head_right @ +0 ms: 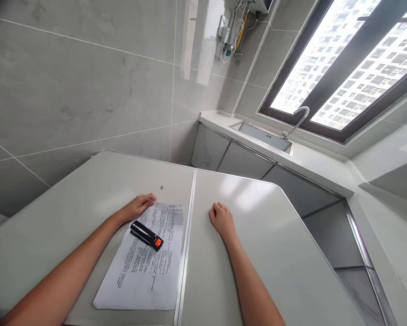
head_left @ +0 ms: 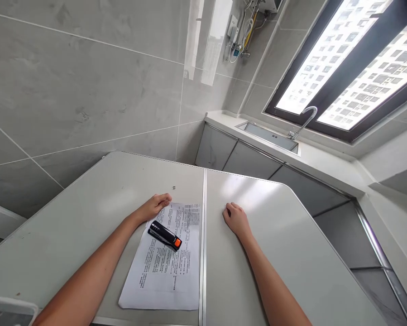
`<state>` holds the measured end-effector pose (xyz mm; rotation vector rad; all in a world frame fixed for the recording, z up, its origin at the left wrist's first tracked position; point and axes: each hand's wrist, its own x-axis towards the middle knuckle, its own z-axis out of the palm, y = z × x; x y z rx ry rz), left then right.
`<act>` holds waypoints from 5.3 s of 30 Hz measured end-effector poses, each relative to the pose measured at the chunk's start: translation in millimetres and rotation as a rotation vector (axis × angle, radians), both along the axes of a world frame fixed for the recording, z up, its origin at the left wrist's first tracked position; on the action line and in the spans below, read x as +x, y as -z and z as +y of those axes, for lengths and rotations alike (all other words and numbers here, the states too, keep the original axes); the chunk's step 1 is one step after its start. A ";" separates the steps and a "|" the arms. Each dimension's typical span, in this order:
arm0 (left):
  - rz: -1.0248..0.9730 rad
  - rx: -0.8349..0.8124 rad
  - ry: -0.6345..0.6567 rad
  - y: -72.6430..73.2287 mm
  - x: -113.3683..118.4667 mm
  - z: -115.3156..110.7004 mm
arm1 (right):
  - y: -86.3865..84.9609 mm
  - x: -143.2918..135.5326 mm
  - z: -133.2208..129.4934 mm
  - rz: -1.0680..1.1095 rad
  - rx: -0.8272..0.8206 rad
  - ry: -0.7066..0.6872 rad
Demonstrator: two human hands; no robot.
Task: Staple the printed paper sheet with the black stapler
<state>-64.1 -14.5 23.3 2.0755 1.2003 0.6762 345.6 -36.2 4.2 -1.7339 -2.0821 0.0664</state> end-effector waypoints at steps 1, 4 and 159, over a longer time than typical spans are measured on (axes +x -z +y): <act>-0.007 0.008 0.003 -0.8 0.4 -0.3 | -1.0 -0.8 -0.1 0.027 0.002 0.004; -0.026 0.030 0.008 -4.4 1.2 -1.9 | -9.4 -11.6 -3.7 0.219 0.006 0.003; 0.203 0.119 0.236 -17.1 55.4 -40.6 | -43.2 -65.2 -63.1 0.450 0.135 -0.255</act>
